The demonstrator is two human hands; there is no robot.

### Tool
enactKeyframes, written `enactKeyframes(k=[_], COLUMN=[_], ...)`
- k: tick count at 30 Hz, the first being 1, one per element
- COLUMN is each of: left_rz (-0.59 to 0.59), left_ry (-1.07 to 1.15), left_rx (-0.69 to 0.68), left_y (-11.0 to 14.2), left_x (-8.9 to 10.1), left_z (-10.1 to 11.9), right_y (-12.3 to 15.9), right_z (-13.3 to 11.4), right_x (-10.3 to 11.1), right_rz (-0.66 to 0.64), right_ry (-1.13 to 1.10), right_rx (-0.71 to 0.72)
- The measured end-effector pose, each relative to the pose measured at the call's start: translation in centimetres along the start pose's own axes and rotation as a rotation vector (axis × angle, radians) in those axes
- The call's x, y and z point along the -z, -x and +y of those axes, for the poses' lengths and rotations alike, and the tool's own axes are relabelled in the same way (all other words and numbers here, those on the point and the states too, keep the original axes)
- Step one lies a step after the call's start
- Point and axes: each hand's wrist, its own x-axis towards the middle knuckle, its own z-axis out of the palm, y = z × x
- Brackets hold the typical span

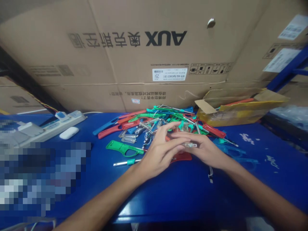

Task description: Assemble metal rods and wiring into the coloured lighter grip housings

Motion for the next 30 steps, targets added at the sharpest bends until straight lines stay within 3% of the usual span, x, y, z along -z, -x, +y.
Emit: enactKeyframes(k=[7,13,17,20,24,27,30], left_rz=[0.066,0.03,0.054,-0.162,-0.499,-0.576,-0.585], left_ry=[0.17,0.098,0.03,-0.068,-0.166,-0.215,-0.274], left_rx=[0.06,0.041,0.083,0.059,0.095,0.1,0.087], left_y=[-0.1,-0.2,-0.7,-0.9,-0.7,-0.2,0.1], left_x=[-0.1,-0.2,0.9,2.6,3.9,3.5,2.9], left_z=[0.6,0.2,-0.5,-1.3,-2.2,-2.3,-2.3], right_y=[0.1,-0.1,-0.1,0.1,0.3,0.3,0.3], right_z=[-0.6,-0.7,-0.8,-0.9,-0.8,-0.4,-0.1], right_x=[0.1,0.0,0.5,1.5,2.6,2.7,2.3], right_rz=[0.08,0.094,0.106,0.052,-0.218,-0.342,-0.379], right_ry=[-0.058,-0.083,0.013,0.183,0.32,0.36,0.412], right_rx=[0.029,0.056,0.029,0.0,-0.012,-0.021,-0.045])
